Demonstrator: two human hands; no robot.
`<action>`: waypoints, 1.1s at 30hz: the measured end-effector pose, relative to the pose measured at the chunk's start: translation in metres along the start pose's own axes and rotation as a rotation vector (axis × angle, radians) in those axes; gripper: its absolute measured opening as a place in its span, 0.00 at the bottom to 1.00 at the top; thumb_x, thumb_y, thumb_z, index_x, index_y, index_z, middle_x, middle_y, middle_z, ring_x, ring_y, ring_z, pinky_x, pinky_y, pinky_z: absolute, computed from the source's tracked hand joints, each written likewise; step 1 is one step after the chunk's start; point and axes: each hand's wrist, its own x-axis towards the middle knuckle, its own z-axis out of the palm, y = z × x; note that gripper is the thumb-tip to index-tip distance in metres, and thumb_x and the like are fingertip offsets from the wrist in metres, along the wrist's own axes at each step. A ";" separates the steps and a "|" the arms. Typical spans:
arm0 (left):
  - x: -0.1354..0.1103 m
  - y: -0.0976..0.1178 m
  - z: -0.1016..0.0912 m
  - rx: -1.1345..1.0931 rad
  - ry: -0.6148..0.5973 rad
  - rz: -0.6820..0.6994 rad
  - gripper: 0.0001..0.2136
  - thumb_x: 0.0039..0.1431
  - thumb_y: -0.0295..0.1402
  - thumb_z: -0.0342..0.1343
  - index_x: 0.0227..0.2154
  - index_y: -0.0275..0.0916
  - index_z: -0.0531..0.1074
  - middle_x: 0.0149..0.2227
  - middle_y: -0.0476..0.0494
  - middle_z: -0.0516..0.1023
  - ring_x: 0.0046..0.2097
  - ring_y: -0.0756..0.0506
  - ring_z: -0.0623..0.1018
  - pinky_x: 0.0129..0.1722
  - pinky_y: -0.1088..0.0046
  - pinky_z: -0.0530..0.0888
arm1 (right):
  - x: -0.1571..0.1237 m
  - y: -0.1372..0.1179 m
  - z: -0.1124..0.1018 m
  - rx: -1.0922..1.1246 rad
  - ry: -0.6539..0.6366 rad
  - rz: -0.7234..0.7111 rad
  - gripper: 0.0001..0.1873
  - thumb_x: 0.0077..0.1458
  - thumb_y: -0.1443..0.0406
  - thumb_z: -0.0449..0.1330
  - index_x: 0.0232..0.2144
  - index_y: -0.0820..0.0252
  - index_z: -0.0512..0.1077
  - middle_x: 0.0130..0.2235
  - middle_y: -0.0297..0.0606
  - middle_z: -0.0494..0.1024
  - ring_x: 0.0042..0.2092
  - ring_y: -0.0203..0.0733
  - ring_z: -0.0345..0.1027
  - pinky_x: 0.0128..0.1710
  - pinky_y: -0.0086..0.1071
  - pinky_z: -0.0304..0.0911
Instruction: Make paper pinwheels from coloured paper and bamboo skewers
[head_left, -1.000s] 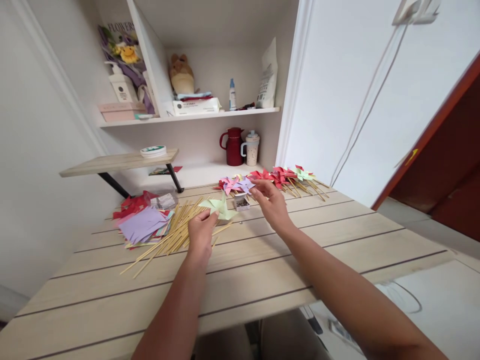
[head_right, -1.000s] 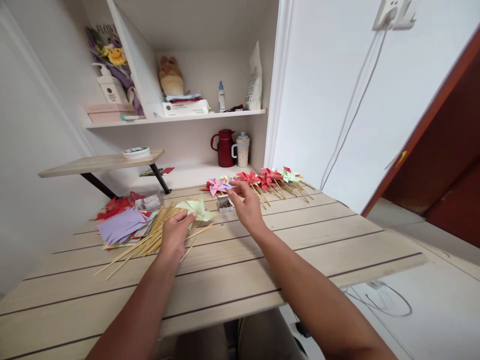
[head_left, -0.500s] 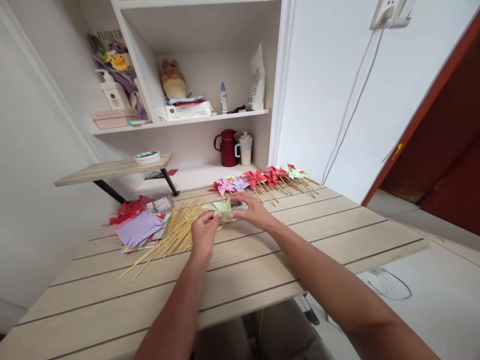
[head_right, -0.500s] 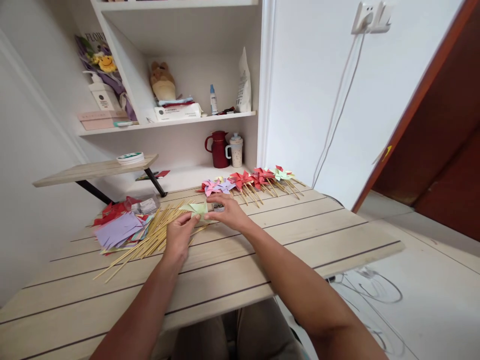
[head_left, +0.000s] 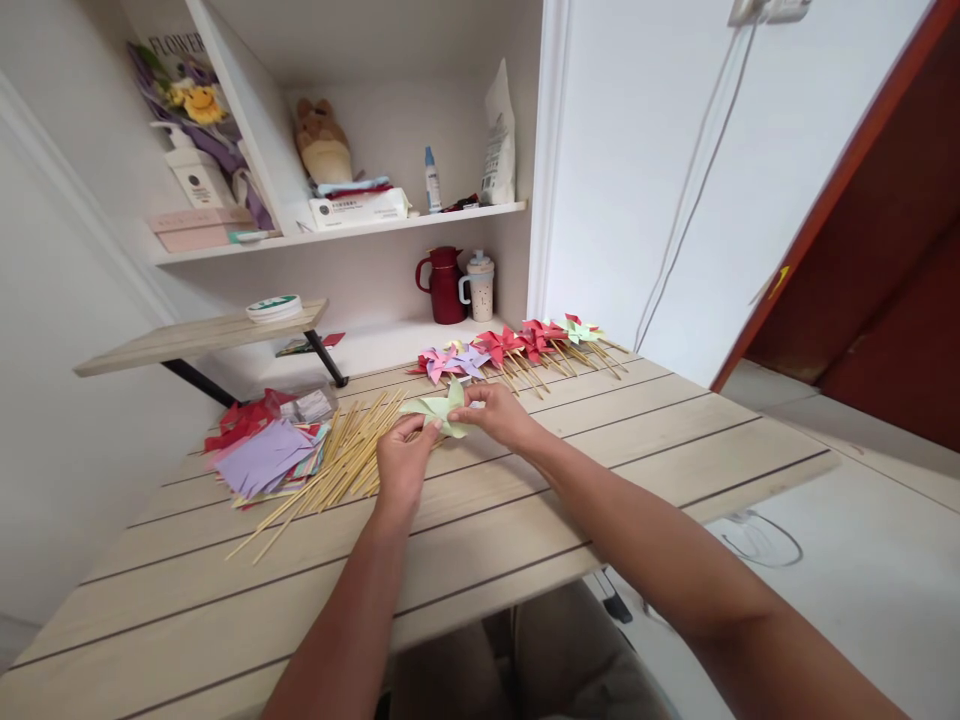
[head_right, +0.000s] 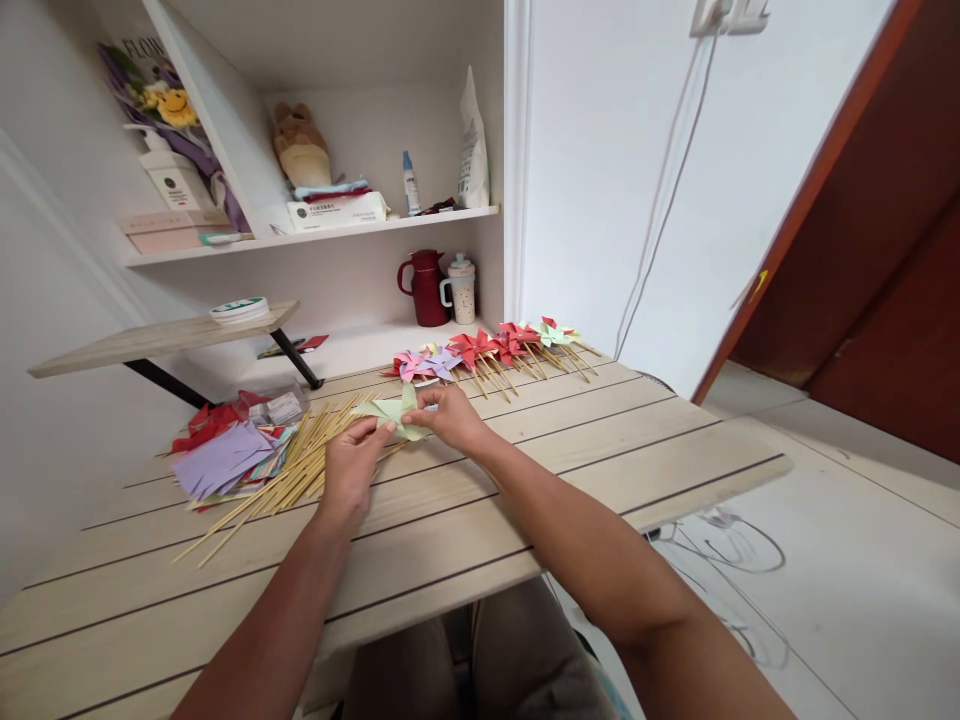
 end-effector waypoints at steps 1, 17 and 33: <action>0.000 -0.001 0.000 -0.014 -0.005 -0.006 0.09 0.48 0.38 0.67 0.30 0.39 0.82 0.35 0.45 0.80 0.39 0.45 0.77 0.41 0.71 0.72 | 0.000 0.000 0.000 0.028 -0.015 0.010 0.18 0.42 0.54 0.71 0.19 0.60 0.71 0.24 0.29 0.71 0.30 0.36 0.62 0.33 0.30 0.56; -0.001 0.000 0.002 0.059 0.027 0.039 0.07 0.47 0.37 0.66 0.28 0.40 0.82 0.34 0.45 0.82 0.40 0.43 0.79 0.44 0.68 0.73 | -0.001 0.001 -0.001 0.331 -0.199 0.144 0.19 0.36 0.58 0.75 0.32 0.61 0.81 0.33 0.37 0.82 0.36 0.40 0.72 0.41 0.35 0.67; -0.007 0.000 0.008 -0.061 0.001 -0.090 0.11 0.48 0.37 0.67 0.33 0.37 0.82 0.35 0.44 0.82 0.39 0.44 0.79 0.43 0.68 0.74 | -0.004 -0.006 0.001 0.031 -0.029 0.112 0.15 0.42 0.57 0.70 0.29 0.62 0.82 0.29 0.36 0.81 0.32 0.41 0.69 0.34 0.33 0.63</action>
